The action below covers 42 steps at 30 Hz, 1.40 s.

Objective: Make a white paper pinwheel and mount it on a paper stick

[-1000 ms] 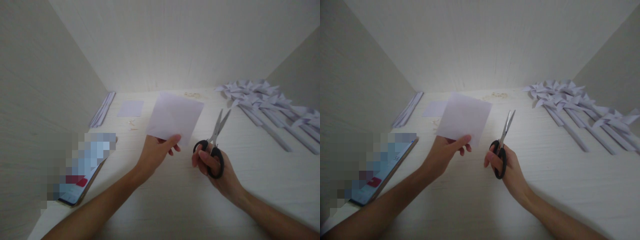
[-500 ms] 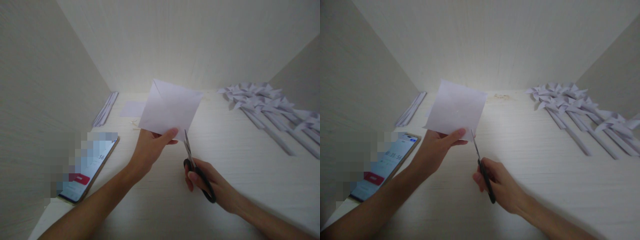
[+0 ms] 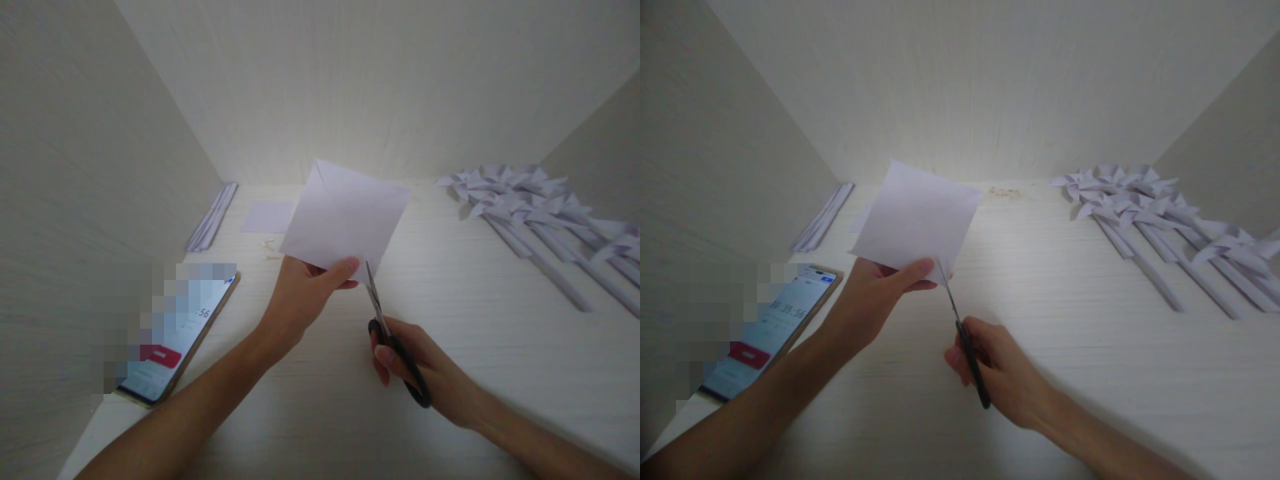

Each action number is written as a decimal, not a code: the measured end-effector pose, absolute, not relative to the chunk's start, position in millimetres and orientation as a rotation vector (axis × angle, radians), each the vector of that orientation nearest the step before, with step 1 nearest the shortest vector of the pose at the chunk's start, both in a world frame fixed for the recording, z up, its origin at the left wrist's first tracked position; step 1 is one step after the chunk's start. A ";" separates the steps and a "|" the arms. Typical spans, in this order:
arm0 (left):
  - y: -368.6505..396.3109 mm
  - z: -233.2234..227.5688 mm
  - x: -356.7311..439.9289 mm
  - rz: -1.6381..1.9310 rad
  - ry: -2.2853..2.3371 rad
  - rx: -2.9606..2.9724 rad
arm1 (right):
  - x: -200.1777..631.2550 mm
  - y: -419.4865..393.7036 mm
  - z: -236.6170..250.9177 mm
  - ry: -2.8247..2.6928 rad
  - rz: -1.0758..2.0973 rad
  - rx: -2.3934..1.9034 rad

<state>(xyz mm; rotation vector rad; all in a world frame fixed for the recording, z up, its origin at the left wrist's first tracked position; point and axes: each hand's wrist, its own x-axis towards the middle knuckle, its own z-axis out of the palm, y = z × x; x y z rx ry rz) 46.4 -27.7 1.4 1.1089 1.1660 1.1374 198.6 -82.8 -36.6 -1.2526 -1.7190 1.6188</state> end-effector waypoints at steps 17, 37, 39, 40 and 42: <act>-28.3 1.5 46.5 1.134 1.199 1.105 | 197.3 -82.1 -34.9 -1.728 1.610 -1.270; -28.4 2.1 46.2 1.115 1.201 1.132 | 197.3 -82.0 -34.6 -1.740 1.605 -1.282; -28.0 2.3 46.2 1.117 1.197 1.129 | 197.7 -82.2 -35.1 -1.744 1.603 -1.284; -27.8 2.5 46.2 1.118 1.196 1.127 | 198.0 -82.2 -35.3 -1.747 1.600 -1.285; -27.4 2.9 46.1 1.113 1.202 1.123 | 198.3 -82.0 -35.7 -1.749 1.603 -1.285</act>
